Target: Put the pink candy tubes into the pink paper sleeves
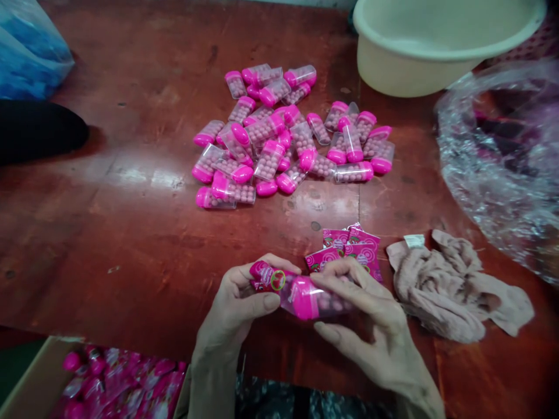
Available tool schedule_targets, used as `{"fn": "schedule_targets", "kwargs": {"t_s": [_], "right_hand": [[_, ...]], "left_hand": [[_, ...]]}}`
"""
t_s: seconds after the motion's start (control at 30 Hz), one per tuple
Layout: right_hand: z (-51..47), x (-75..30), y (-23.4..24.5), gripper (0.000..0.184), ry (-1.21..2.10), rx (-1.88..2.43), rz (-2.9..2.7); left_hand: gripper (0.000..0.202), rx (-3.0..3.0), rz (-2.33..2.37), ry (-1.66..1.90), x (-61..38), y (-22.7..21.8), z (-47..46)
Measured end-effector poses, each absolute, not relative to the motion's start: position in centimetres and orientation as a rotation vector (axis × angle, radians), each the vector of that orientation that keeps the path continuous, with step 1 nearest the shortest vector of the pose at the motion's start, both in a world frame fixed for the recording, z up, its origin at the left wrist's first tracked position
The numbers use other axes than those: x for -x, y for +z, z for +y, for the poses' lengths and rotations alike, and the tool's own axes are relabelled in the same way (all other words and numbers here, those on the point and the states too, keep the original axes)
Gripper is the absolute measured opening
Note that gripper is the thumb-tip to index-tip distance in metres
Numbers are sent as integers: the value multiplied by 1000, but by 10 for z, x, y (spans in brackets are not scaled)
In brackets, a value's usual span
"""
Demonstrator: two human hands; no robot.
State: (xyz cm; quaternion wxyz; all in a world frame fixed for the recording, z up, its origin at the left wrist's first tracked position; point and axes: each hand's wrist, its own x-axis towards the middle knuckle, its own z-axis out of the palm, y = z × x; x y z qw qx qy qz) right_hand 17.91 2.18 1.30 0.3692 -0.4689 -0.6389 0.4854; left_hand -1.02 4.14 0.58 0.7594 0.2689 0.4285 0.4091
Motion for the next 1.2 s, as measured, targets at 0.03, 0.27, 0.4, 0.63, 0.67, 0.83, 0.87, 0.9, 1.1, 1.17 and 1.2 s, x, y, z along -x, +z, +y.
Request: {"fn": "schedule_targets", "kwargs": {"t_s": [0.03,0.27,0.4,0.63,0.67,0.83,0.87,0.9,1.1,1.17,1.2], "right_hand": [[20,-177,13,40,1254,1212,-1610],[14,-168,9,25,1282,1369,-1367],[14,-163,8,20,1248,1433,-1286],[16,-151,6,48,1484,1374,-714],[16,-151,5,46,1524,1338,-669],[18,-151,1,20,1678,1249,-591],[18,-149,1,19,1647,1257,-598],[18,-148,2,18,1603,1267,-609],[18,-134,1,17,1389,1329,-658],[18,-131,0,17,1332,1364,-669],[18,-130,-1,17,1314,1377,-675]], "left_hand": [[29,-600,936,874,11,6,41],[27,-708,916,881,11,7,40],[26,-760,948,917,8,7,41],[25,-730,972,953,7,7,41],[24,-730,980,958,6,7,41],[18,-753,1030,957,4,7,41],[18,-753,1040,958,4,7,41],[21,-751,1055,958,4,7,41],[37,-683,1213,1072,0,3,41],[45,-638,1212,1157,-2,0,41],[50,-601,1215,1199,-2,-1,42]]}}
